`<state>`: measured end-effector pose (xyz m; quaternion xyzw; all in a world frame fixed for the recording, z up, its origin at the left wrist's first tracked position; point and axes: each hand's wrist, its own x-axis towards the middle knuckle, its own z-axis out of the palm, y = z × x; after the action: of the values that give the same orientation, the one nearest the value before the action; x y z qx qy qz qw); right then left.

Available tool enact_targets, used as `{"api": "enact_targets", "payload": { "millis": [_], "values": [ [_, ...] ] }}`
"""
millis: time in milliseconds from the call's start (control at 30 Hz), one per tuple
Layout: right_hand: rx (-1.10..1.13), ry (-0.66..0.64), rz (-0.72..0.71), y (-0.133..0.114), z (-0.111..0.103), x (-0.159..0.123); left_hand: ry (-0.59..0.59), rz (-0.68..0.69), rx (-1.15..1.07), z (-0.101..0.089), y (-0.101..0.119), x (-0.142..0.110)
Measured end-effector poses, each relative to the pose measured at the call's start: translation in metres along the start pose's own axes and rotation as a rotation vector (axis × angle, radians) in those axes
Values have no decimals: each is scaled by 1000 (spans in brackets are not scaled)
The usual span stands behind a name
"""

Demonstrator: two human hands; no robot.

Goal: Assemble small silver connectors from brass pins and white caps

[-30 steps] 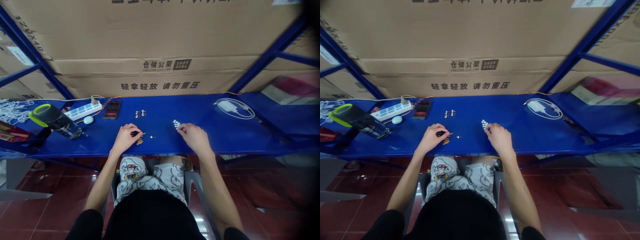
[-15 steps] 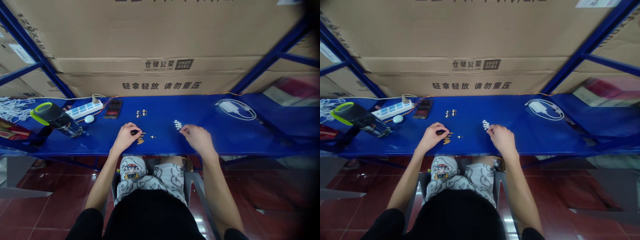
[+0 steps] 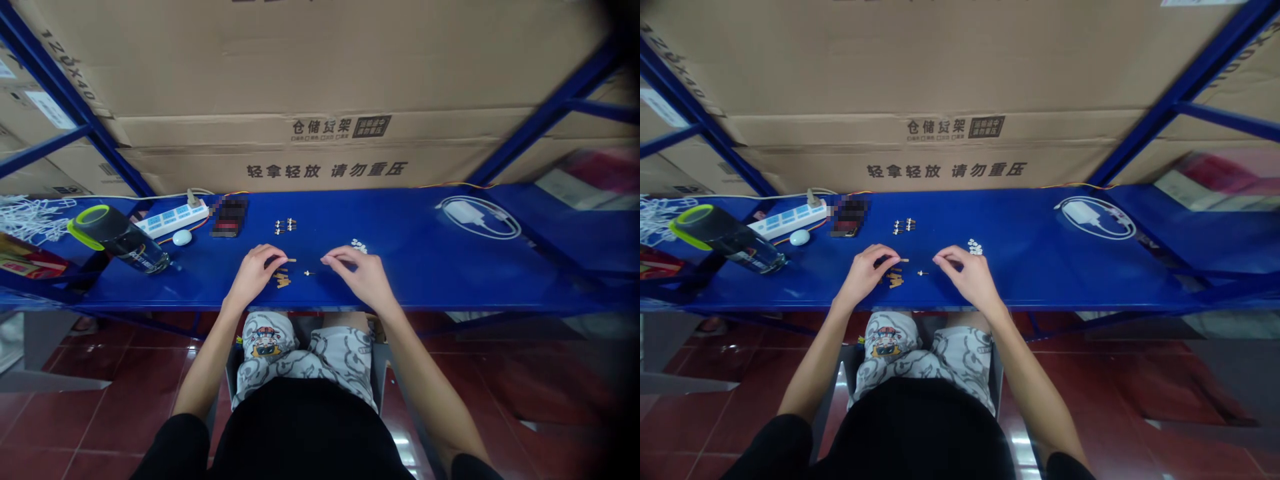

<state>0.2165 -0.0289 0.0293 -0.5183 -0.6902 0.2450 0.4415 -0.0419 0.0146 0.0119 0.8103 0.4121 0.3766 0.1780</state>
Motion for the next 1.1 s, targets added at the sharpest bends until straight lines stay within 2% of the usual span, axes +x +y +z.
{"api": "enact_targets", "payload": {
  "millis": [133, 267, 500, 800, 1100],
  "values": [
    [131, 2, -30, 3, 18, -2, 61, 20, -75, 2, 14, -2],
    [152, -8, -60, 9, 26, -2, 66, 100, -129, 10, 24, -5],
    [205, -22, -67, 13, 24, 0, 109, 70, -161, 17, 27, -6],
    [212, 2, -23, 15, 28, -1, 73, 138, -152, 18, 29, -6],
    [164, 13, -48, 14, 27, -2, 48, 143, -124, 17, 32, -6]
  ]
}}
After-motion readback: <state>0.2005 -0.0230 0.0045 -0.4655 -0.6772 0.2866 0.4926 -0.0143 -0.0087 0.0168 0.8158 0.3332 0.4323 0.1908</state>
